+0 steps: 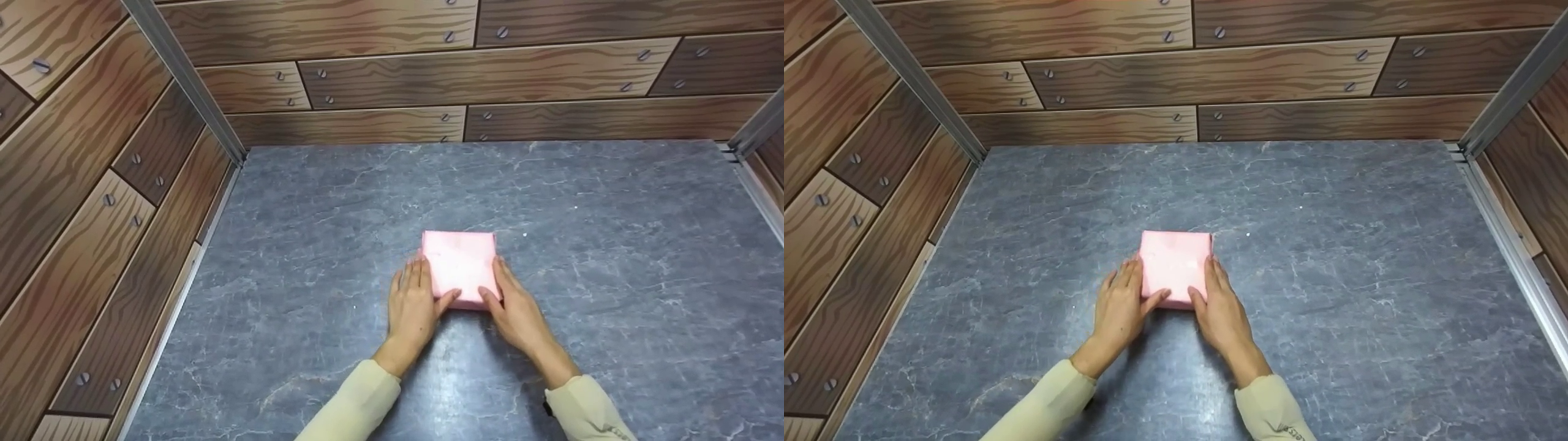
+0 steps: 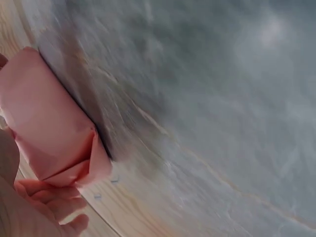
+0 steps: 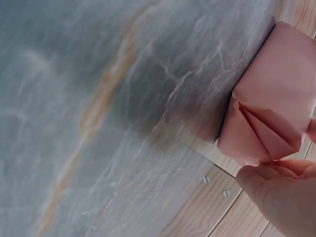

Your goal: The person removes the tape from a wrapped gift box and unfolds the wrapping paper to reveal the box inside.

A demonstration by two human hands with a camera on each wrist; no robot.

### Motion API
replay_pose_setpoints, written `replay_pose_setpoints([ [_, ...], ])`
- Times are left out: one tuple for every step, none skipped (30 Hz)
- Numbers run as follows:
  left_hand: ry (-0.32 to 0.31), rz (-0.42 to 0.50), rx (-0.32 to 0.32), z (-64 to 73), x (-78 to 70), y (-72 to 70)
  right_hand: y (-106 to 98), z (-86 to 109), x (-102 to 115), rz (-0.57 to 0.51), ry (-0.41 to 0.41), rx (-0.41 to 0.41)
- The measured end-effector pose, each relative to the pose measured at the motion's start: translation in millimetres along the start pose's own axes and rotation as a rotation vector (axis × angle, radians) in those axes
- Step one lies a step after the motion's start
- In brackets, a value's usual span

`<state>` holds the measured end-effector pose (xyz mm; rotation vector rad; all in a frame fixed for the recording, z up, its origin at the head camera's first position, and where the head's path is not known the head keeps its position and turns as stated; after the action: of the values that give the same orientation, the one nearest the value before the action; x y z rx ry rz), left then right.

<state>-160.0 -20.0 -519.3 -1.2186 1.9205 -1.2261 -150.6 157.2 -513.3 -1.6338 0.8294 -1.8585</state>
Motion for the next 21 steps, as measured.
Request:
replay_pose_setpoints([
  [-0.003,-0.003,-0.01,0.6,-1.2,-0.2,-1,-0.3,-1,0.0,0.0,0.008],
  [-0.005,-0.006,-0.017,1.0,-2.0,-0.5,-2,-0.4,-1,-0.001,-0.001,0.016],
  [-0.008,-0.009,-0.02,1.2,-2.7,-0.9,-2,-0.7,-1,0.002,0.0,0.023],
  [-0.01,-0.011,-0.021,1.2,-3.2,-1.3,-3,-1.2,-1,0.004,0.0,0.028],
  [-0.013,-0.01,-0.02,1.1,-3.4,-1.8,-4,-1.9,-2,0.005,0.0,0.033],
  [-0.016,-0.009,-0.014,1.0,-3.5,-2.2,-5,-2.6,-1,0.009,0.0,0.034],
  [-0.018,-0.007,-0.007,0.6,-3.5,-2.4,-7,-3.4,-1,0.011,-0.001,0.034],
  [-0.02,-0.004,0.002,0.4,-3.5,-2.6,-8,-4.5,0,0.013,-0.003,0.032],
  [-0.022,-0.001,0.011,0.2,-3.5,-2.7,-9,-5.9,0,0.015,-0.005,0.029],
  [-0.023,0.0,0.019,0.1,-3.4,-2.8,-10,-7.2,1,0.014,-0.008,0.025],
  [-0.024,-0.002,0.026,0.1,-3.1,-2.3,-11,-8.6,2,0.013,-0.012,0.021],
  [-0.024,-0.007,0.032,0.2,-3.1,-2.0,-11,-9.9,4,0.013,-0.019,0.018],
  [-0.024,-0.011,0.034,0.3,-3.0,-2.0,-11,-11.1,5,0.013,-0.028,0.018],
  [-0.025,-0.013,0.035,0.5,-2.9,-2.0,-11,-12.3,6,0.013,-0.036,0.018],
  [-0.025,-0.016,0.035,0.5,-2.8,-1.8,-10,-13.4,6,0.012,-0.044,0.018],
  [-0.025,-0.02,0.037,0.5,-2.8,-1.8,-10,-14.3,7,0.012,-0.052,0.018],
  [-0.026,-0.021,0.038,0.4,-2.8,-1.8,-9,-14.9,7,0.012,-0.059,0.016],
  [-0.027,-0.018,0.04,0.2,-2.9,-2.0,-9,-15.2,7,0.012,-0.063,0.012],
  [-0.027,-0.015,0.043,0.0,-2.9,-2.4,-9,-15.7,7,0.012,-0.064,0.005],
  [-0.028,-0.01,0.044,-0.4,-2.9,-2.5,-9,-16.0,6,0.011,-0.064,-0.002],
  [-0.027,-0.007,0.046,-0.8,-2.9,-2.8,-9,-16.4,6,0.01,-0.062,-0.009],
])
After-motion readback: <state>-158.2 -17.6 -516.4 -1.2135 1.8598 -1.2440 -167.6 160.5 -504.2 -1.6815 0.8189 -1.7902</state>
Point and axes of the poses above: each hand's wrist, its own z-axis away from the middle knuckle, its own y-axis out of the palm, x = y × z, the point moved 2 cm from there along -z, towards the middle knuckle, and after that the axes turned 15 degrees about y, right-handed, at the moved point
